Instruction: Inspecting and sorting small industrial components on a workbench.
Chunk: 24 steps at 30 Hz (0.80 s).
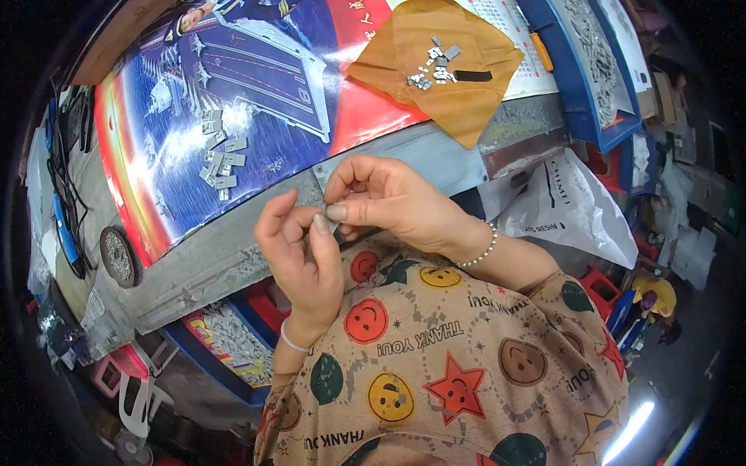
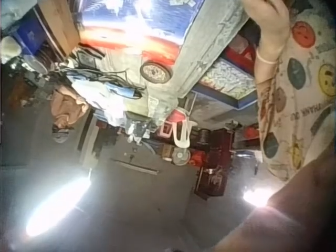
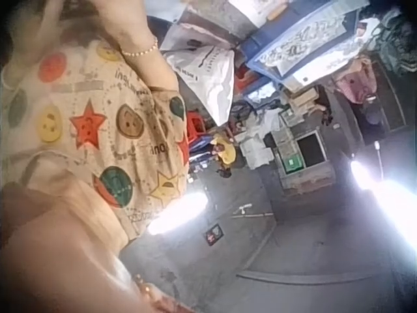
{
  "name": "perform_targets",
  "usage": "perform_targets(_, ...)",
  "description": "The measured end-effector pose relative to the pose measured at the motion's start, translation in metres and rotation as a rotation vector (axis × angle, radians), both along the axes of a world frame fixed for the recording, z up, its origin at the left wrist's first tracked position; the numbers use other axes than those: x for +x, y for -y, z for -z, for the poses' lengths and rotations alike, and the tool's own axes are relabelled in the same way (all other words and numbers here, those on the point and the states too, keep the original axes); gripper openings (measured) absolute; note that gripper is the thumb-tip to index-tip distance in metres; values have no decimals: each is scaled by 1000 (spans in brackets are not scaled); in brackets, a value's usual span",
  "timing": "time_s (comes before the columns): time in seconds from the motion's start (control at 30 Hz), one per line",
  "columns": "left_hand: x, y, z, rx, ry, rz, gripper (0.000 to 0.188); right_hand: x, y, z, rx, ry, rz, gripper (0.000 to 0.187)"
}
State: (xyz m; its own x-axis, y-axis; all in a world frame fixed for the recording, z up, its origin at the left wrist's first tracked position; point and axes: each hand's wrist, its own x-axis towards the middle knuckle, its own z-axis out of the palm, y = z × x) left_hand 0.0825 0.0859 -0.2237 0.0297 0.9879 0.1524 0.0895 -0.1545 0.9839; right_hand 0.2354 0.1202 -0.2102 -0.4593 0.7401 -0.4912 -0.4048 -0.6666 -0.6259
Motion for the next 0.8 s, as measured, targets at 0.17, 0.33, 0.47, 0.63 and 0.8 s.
perform_targets(0.17, -2, 2, -5, -69, 5, 0, 41, 4, 3, -5, -71, -63, 3, 17)
perform_targets(0.33, -2, 5, -5, -83, 29, 37, 42, 4, 6, -9, -64, 15, 0, 18)
perform_targets(0.47, -1, 6, -2, -2, -95, 27, 43, 2, 8, -6, 6, 101, -19, 17)
perform_targets(0.63, 0, 7, 1, 70, -193, -1, 44, -2, 12, -5, 224, 228, 5, 13)
perform_targets(0.8, -1, 7, 1, 82, -267, -15, 45, 4, 10, -10, 631, 557, -100, 12)
